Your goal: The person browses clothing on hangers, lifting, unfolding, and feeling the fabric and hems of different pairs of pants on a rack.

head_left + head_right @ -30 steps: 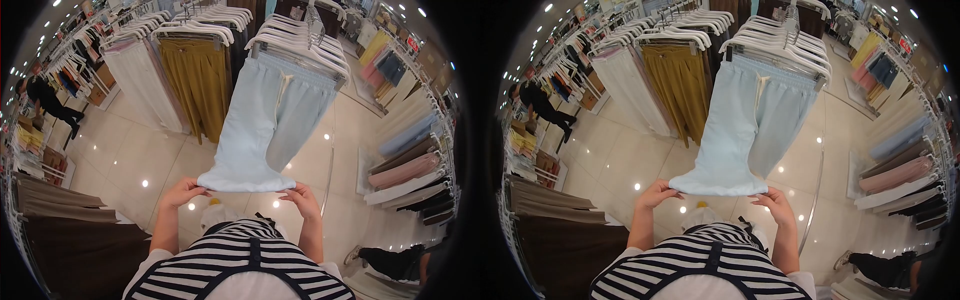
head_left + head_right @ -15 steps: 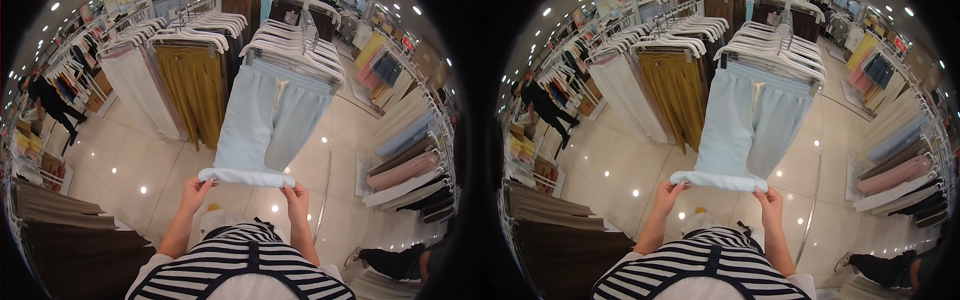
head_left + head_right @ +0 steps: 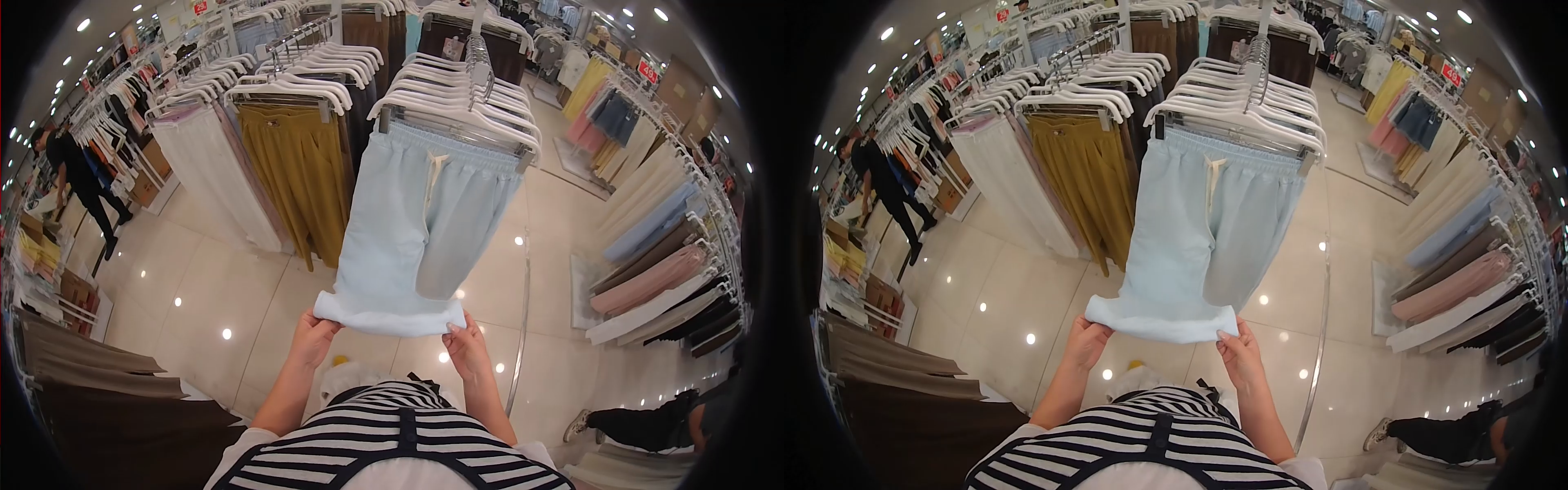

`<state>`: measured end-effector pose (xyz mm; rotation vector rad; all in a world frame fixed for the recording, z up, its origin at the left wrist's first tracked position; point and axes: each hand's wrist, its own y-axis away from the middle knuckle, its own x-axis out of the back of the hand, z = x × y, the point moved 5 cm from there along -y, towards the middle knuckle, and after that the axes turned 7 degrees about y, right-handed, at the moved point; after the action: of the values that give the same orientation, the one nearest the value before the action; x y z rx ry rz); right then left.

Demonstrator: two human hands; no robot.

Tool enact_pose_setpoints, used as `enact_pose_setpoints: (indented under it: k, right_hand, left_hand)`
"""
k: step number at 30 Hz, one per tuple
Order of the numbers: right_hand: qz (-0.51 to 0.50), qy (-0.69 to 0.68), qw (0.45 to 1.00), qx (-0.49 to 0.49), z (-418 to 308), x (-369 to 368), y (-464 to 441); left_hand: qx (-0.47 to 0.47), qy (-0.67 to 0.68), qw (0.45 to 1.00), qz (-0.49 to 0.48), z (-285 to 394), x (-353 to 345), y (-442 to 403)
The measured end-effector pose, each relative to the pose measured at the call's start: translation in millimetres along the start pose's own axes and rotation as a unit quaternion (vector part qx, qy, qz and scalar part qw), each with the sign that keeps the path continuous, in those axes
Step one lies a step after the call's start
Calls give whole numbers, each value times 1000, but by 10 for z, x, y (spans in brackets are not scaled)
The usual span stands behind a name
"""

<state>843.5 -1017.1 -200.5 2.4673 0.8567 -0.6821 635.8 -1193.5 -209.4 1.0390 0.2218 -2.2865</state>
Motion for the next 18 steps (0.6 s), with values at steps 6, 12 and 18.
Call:
enact_pose_setpoints:
  k: [6,12,18]
  right_hand:
    - [-84,-44,993,-67,135,-12,27]
    - [-48,15,998,-40,81,129,55]
    - [-118,62,989,-61,49,242,58]
  left_hand:
    - [-34,88,995,25,68,-35,-48]
    - [-13,99,995,8,154,-178,-50]
    - [-62,-196,978,44,183,-80,-32]
